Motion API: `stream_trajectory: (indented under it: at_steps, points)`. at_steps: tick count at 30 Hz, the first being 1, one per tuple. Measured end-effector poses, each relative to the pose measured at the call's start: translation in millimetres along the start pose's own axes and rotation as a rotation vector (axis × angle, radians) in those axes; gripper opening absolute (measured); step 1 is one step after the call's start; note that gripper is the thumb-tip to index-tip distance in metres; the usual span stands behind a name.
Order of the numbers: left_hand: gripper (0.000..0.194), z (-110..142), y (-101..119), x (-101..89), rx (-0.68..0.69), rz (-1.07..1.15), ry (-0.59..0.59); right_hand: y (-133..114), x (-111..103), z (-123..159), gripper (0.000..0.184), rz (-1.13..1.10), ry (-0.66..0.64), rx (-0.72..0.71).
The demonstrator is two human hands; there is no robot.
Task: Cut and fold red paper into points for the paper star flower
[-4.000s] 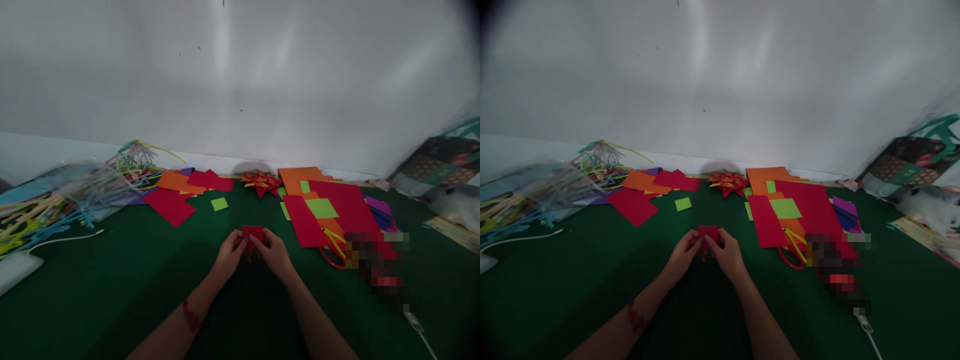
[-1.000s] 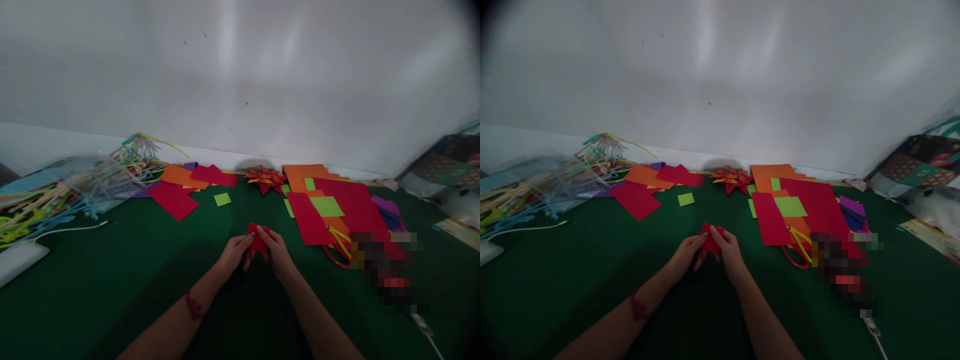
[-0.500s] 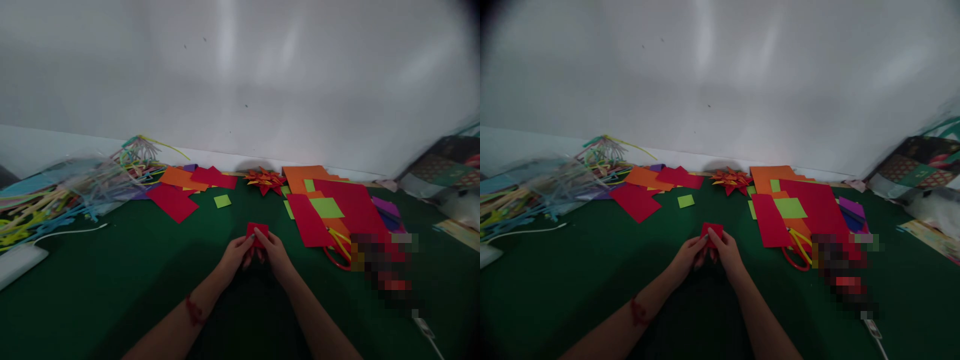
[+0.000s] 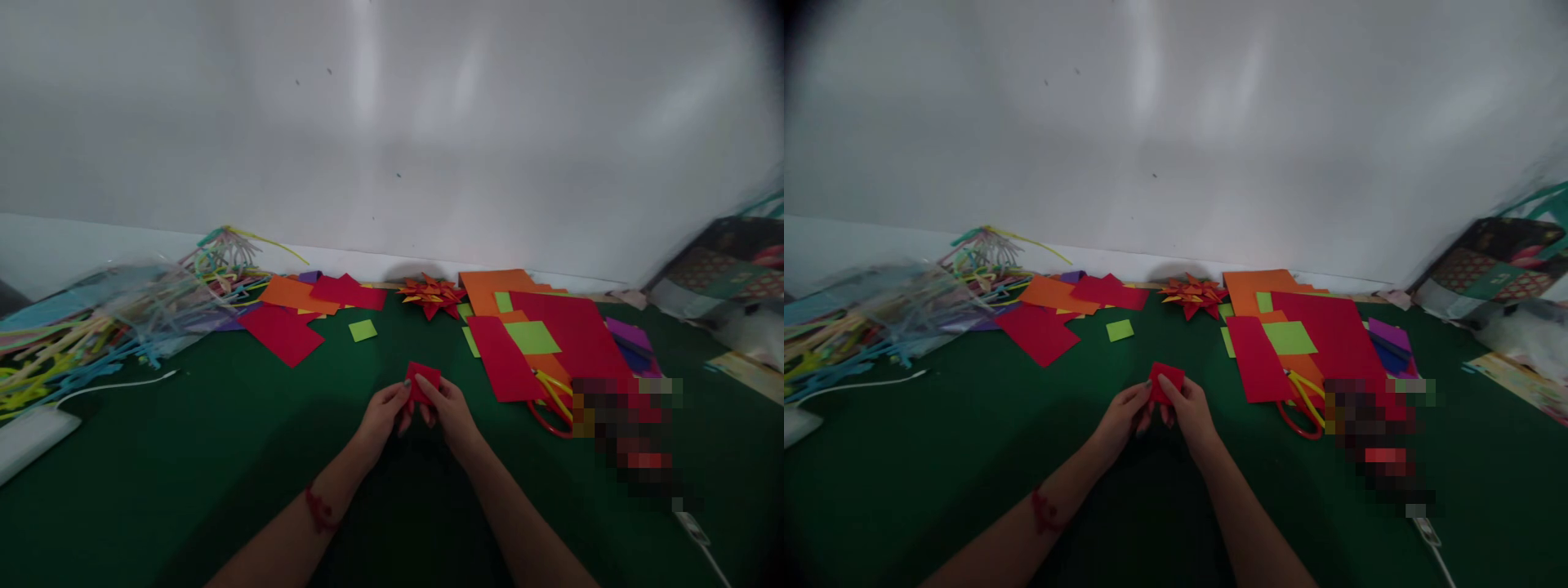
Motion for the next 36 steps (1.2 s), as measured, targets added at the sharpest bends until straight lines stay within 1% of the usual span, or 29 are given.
stream_trajectory:
  at_steps: [5, 8, 12, 16, 18, 22, 26, 31, 33, 36]
  points:
    - [0.036, 4.9, 3.6, -2.7, -0.029, -0.047, 0.031, -0.8, -2.4, 0.9, 0.032, 0.053, 0.044, -0.009]
    - [0.035, 7.1, 3.1, -0.7, -0.05, -0.067, 0.031, -1.1, -4.8, 0.6, 0.031, 0.056, 0.054, -0.008]
    - [0.036, 6.4, 5.7, 2.7, -0.019, -0.067, 0.02, 2.3, -2.0, 1.8, 0.03, 0.009, 0.031, 0.036]
    - [0.034, 4.7, 7.2, 0.1, -0.017, -0.054, 0.038, 6.5, 1.4, 4.4, 0.03, -0.005, 0.041, 0.079]
    - [0.034, 4.2, 6.4, 0.3, -0.023, -0.049, 0.025, 6.7, 2.0, 4.5, 0.03, -0.011, 0.039, 0.078]
    - [0.042, 3.9, 4.9, 5.4, -0.015, -0.081, -0.041, 4.1, 0.2, 3.1, 0.032, -0.001, 0.02, 0.06]
    - [0.038, 4.9, 4.9, 7.3, -0.043, -0.154, -0.046, 2.9, -2.6, 2.6, 0.031, 0.025, 0.039, 0.07]
    - [0.041, 5.9, 7.6, 10.6, -0.035, -0.168, -0.068, 4.4, -0.3, 3.1, 0.032, -0.072, 0.051, 0.08]
    - [0.041, 4.8, 6.9, 9.0, -0.028, -0.162, -0.057, 4.5, 0.5, 2.9, 0.032, -0.055, 0.031, 0.085]
    - [0.04, 2.1, 7.8, -1.0, 0.006, -0.155, 0.037, -0.9, 2.6, 1.5, 0.034, 0.055, -0.039, 0.035]
Point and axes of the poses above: each hand's wrist, its own z-axis away from the middle knuckle, its own x-axis out of the palm, y = z × x, the point moved 8 cm from there along -z, towards the middle knuckle, and after that the axes turned 7 degrees about -x, right-handed, at the moved point
